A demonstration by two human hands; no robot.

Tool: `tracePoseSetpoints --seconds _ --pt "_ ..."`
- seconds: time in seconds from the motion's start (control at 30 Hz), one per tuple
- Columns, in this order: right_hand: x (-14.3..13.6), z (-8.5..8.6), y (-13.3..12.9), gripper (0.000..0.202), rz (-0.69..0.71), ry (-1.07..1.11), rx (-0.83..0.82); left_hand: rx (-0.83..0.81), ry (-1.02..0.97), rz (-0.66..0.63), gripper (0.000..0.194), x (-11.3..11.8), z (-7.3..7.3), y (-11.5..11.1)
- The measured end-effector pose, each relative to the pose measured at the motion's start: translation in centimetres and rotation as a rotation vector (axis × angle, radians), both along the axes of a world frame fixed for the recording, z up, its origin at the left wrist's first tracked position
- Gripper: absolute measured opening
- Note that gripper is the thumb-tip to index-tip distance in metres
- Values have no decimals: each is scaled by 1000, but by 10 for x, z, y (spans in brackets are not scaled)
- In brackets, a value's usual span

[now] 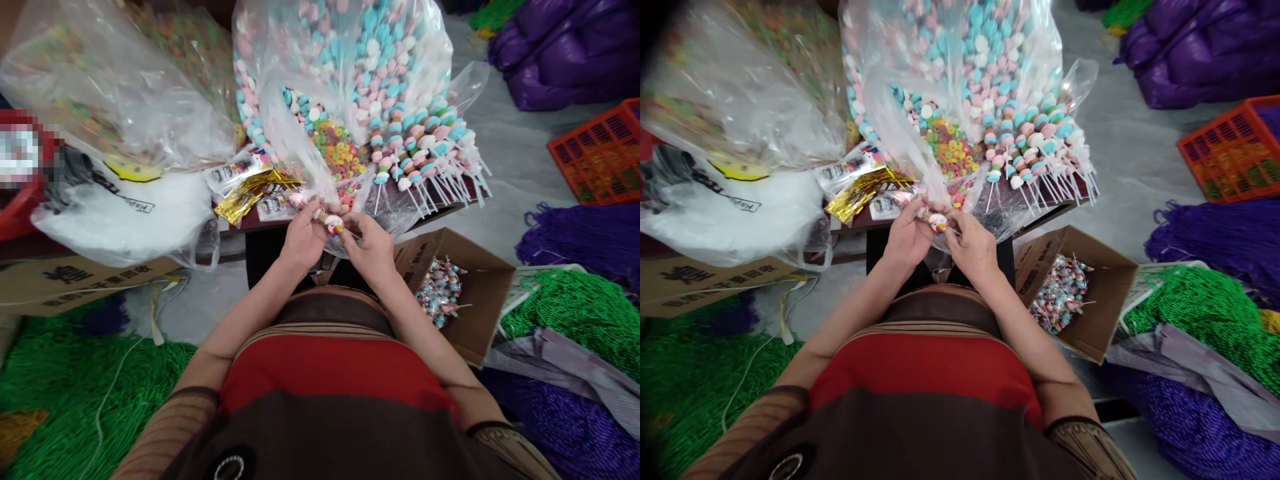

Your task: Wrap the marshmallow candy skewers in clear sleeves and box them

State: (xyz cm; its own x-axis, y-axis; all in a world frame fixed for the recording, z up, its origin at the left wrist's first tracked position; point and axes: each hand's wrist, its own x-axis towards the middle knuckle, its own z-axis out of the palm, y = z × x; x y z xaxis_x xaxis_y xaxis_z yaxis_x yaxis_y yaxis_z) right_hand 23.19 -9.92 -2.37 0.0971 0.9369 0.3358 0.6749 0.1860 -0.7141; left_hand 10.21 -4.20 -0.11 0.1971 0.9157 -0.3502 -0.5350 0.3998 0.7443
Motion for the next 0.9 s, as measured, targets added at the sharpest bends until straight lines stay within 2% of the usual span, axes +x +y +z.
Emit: tracePoseSetpoints --seconds 0.17,0.3,0.5,0.63,0.73,0.83,0.9 --pt "-3 1 0 20 -28 -68 98 -44 -66 -3 28 7 4 -5" --pt "-3 -1 4 21 -69 -129 126 -44 -76 31 29 8 -3 -5" --pt "2 0 9 21 -108 -106 14 19 -17 94 29 5 -13 -2" --pt "2 4 8 30 -18 81 -104 50 33 83 37 3 -7 -2" --pt "1 8 7 24 -23 290 -216 55 6 49 37 -1 -2 -3" --pt "3 17 5 29 36 625 -414 69 -40 45 29 -7 2 -2" --pt "3 24 2 39 150 834 -585 83 -41 57 23 -11 6 -1"
